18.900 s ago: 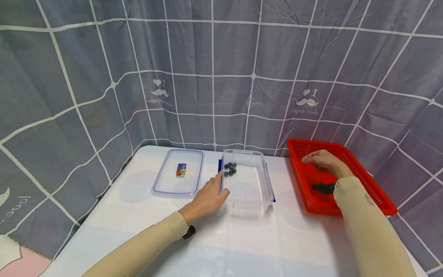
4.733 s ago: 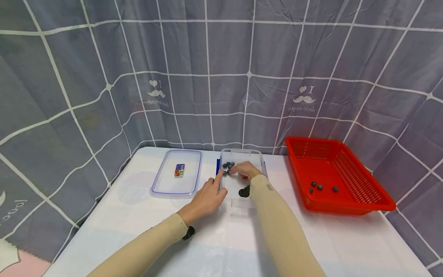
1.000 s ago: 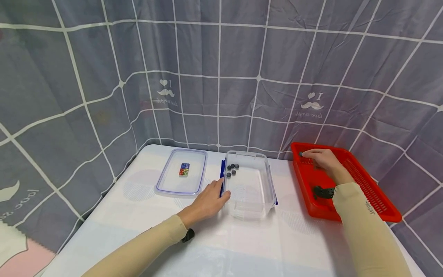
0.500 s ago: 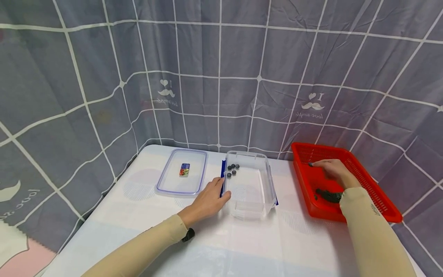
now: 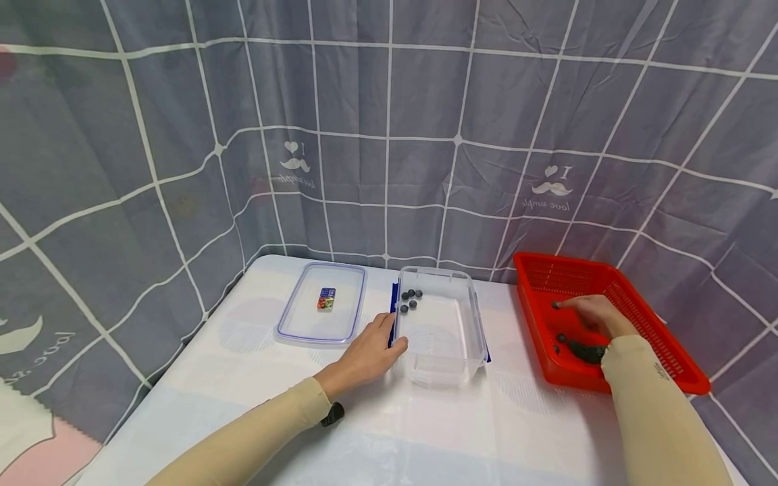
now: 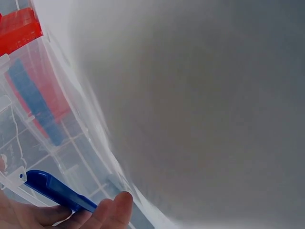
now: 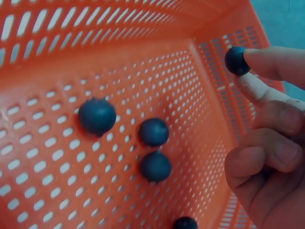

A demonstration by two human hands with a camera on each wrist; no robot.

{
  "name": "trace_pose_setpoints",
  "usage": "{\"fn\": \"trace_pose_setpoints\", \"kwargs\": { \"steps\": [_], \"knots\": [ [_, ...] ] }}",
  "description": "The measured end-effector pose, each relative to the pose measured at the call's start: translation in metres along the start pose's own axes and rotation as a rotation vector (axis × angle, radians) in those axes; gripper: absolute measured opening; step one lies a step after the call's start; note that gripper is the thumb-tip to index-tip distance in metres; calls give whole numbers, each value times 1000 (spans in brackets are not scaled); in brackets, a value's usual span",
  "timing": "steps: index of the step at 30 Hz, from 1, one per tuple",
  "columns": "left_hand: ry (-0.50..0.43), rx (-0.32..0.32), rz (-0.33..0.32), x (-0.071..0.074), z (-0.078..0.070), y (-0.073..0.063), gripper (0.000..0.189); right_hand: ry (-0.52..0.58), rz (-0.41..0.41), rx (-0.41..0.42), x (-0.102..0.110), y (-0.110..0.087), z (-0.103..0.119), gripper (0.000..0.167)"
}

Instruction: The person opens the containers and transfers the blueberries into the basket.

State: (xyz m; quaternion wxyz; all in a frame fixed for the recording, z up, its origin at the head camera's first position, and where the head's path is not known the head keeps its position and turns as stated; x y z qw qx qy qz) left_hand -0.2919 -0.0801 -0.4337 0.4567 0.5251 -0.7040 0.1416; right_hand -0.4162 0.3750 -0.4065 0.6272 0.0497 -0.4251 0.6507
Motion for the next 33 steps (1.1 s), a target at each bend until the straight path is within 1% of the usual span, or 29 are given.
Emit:
{"fn": "trace_pose_setpoints", "kwargs": {
  "steps": [10,20,26,29,33],
  "knots": [
    [-1,44,3,-2,3,-1,74,-4,30,-12,3,2,-16,53],
    [-45,56,22,-4,4,-2,76,-43,26,-42,6,-4,-24,53],
    [-51,61,28,-5,5,-2,77,-45,24,-43,8,-2,-30,53],
    [-52,62,25,-5,6,-1,77,-41,19,-43,8,-1,-32,52],
    [-51,67,27,-6,7,-1,77,-66,10,-22,10,-3,-27,51]
  ]
}}
Point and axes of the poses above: each hand's wrist, its own y-axis towards the middle knuckle, its own x-axis out of the back of the hand, z = x × y, the point moved 6 cm from there along y, towards the middle knuckle, and after that the axes turned 14 degrees about -x, right-handed, at the moved point
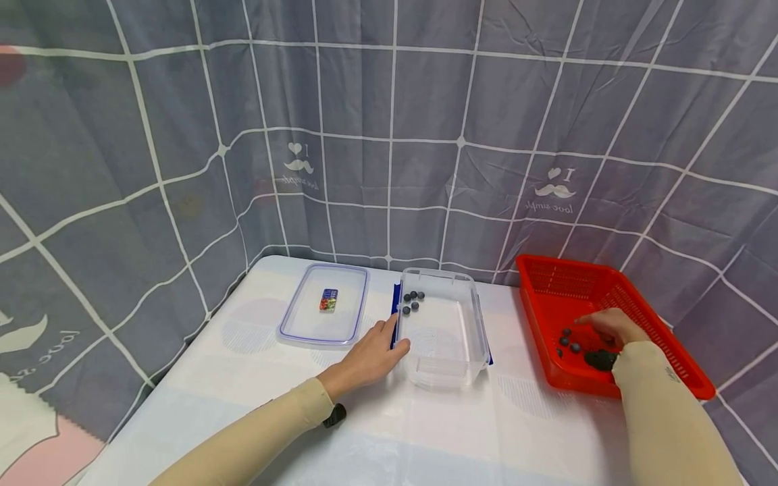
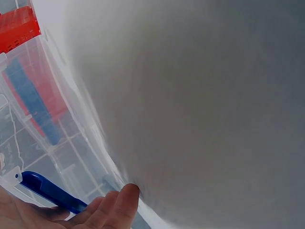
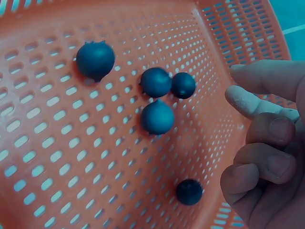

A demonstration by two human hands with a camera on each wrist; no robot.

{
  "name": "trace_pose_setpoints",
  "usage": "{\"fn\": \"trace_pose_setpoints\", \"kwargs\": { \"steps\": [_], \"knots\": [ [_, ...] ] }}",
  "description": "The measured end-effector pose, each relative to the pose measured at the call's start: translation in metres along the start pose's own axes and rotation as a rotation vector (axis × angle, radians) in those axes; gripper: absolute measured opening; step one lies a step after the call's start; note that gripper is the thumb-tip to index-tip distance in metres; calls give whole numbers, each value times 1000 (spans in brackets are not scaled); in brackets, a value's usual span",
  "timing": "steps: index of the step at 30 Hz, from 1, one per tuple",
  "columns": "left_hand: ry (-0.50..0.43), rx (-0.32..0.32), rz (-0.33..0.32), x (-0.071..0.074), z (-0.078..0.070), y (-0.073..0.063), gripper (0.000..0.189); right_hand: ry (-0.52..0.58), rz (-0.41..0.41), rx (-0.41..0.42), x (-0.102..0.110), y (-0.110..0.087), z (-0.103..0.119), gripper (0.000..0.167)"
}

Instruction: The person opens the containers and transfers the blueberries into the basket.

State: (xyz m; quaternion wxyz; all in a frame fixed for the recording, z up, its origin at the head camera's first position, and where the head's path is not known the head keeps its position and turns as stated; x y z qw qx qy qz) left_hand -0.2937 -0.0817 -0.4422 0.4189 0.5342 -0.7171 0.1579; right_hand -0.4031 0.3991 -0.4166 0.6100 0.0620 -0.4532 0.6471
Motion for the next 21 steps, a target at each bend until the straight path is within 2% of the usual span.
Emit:
{"fn": "trace_pose_setpoints", "kwargs": {
  "steps": [4,8,11,13,16,21],
  "knots": [
    [0,5,10,-2,1,0,78,-15,-20,45,3,0,14,50],
    [3,11,16,-2,2,1,78,-6,-34,122,2,-4,41,26],
    [5,11,19,-2,2,1,78,-32,-42,176,-1,-9,62,47],
    [4,7,23,-3,1,2,77,-66,-52,203,-5,-14,77,54],
    [9,6,27,-3,1,2,77,-95,-59,243,-13,-24,100,53],
    [16,23,37,-2,1,1,78,-83,-11,299,-36,-38,135,51]
  ]
}}
Point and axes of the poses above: each hand's wrist, its own y-axis towards the middle knuckle, its own x-axis out of the back of the hand, z = x × y, the point moved 6 cm from there along y, towards the middle knuckle, and after that the axes turned 14 degrees about -x, right-handed, at the moved point
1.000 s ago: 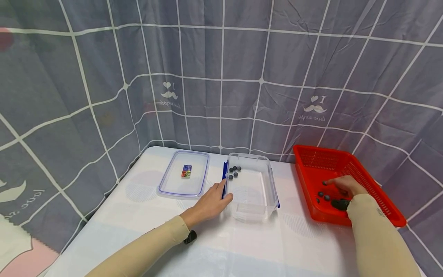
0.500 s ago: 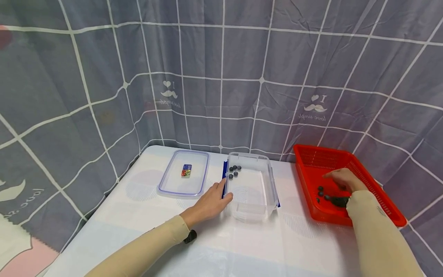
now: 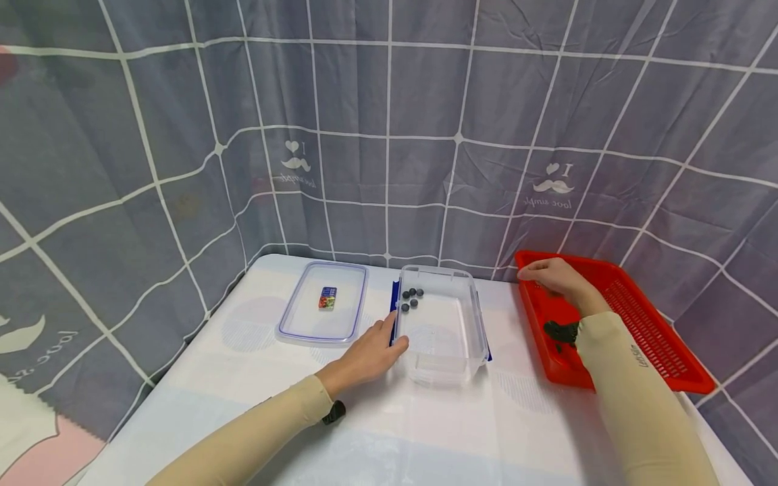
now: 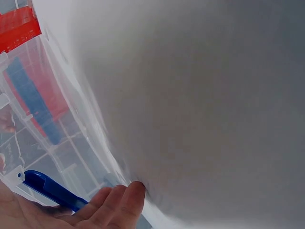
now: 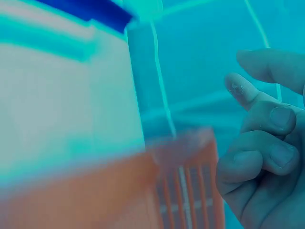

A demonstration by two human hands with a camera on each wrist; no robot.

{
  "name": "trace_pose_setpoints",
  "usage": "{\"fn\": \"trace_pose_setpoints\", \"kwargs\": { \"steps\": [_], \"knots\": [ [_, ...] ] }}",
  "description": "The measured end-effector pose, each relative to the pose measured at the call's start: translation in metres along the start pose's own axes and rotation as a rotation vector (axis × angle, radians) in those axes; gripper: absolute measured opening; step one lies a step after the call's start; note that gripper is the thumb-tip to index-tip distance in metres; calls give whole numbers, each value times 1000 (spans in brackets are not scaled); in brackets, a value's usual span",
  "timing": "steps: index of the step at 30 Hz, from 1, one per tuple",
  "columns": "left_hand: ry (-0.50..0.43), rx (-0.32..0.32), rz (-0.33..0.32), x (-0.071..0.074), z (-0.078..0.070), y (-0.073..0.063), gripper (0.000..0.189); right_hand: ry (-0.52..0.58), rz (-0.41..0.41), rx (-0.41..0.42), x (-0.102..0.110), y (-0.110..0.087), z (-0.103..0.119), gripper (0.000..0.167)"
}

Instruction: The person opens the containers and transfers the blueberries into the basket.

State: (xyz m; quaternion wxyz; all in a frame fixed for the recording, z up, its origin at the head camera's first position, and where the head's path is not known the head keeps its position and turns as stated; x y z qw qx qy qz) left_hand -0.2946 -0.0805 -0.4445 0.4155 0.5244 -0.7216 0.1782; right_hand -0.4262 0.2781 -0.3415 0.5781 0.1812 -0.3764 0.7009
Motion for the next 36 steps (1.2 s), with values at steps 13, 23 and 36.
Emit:
{"fn": "trace_pose_setpoints", "kwargs": {
  "steps": [13,23,36],
  "knots": [
    [-18,5,10,1,0,0,79,122,130,46,-63,19,59,46],
    [-27,13,26,-2,-4,3,79,268,247,58,-113,37,92,37],
    [-32,30,34,1,-3,-1,80,279,290,5,-165,56,101,39]
  ]
}}
Point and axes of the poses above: each hand's wrist, its own y-axis towards the middle knuckle, its own x-axis out of the back of the hand, z = x × y, the point moved 6 cm from there along y, towards the middle knuckle, and after that the axes turned 14 degrees about -x, right-handed, at the moved point
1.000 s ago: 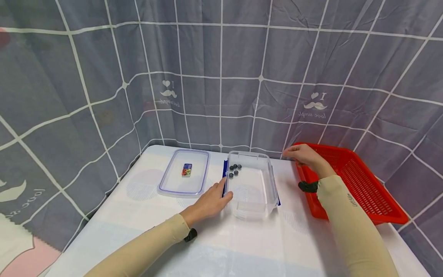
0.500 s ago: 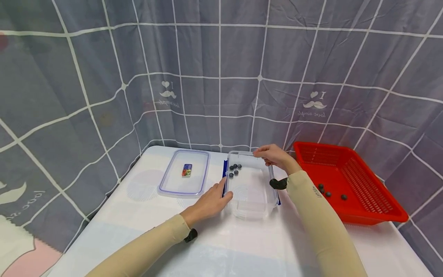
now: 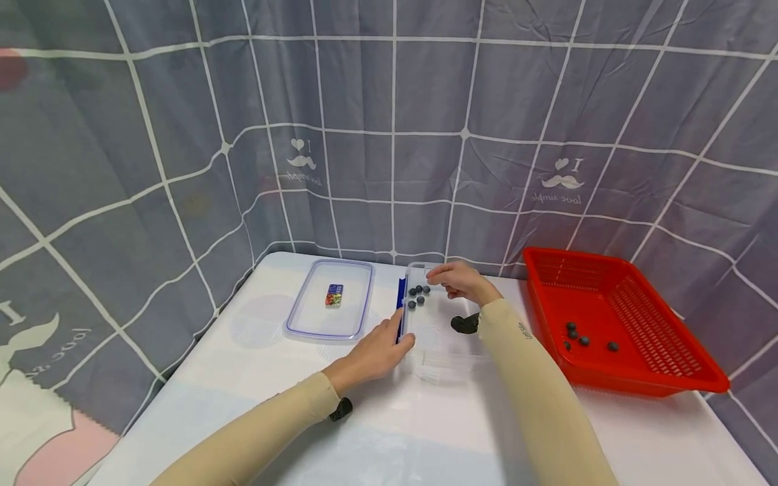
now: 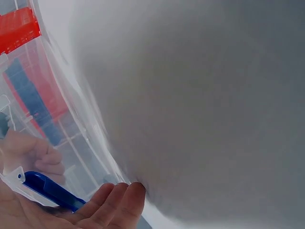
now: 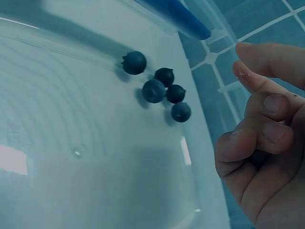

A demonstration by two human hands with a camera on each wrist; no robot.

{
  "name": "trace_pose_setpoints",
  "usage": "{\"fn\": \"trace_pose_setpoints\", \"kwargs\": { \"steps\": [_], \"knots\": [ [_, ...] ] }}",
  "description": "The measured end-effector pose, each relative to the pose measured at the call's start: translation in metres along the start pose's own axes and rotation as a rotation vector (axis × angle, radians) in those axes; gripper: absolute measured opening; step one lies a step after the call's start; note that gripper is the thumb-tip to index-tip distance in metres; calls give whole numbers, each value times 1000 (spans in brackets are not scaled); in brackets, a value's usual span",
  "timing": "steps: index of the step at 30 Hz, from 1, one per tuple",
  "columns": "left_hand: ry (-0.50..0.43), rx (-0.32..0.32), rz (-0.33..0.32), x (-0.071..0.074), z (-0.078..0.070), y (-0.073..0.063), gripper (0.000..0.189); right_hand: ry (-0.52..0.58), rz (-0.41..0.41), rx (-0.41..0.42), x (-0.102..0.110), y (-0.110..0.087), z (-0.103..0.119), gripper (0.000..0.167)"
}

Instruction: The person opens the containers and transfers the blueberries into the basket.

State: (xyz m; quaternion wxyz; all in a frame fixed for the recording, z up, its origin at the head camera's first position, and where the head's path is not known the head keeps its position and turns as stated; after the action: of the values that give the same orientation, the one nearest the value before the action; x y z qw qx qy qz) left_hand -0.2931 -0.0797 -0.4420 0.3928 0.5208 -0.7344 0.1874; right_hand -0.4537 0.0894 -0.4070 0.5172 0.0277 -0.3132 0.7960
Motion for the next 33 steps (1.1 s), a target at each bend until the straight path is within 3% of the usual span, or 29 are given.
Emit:
{"fn": "trace_pose_setpoints", "kwargs": {
  "steps": [19,33],
  "knots": [
    [3,-22,-9,1,1,1,79,53,-75,-164,-26,28,-30,34],
    [-9,-31,-15,1,1,3,80,64,-124,-179,-29,28,-38,30]
  ]
}}
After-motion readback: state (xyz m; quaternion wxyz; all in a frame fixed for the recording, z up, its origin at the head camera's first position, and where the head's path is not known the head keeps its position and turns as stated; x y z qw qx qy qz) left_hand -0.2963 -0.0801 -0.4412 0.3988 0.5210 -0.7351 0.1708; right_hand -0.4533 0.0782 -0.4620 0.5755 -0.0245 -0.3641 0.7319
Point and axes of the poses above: each hand's wrist, its own y-axis towards the middle knuckle, its own x-axis out of the back of the hand, z = x × y, the point moved 6 cm from there along y, towards the middle knuckle, and after that the axes turned 14 degrees about -x, right-handed, at the moved point
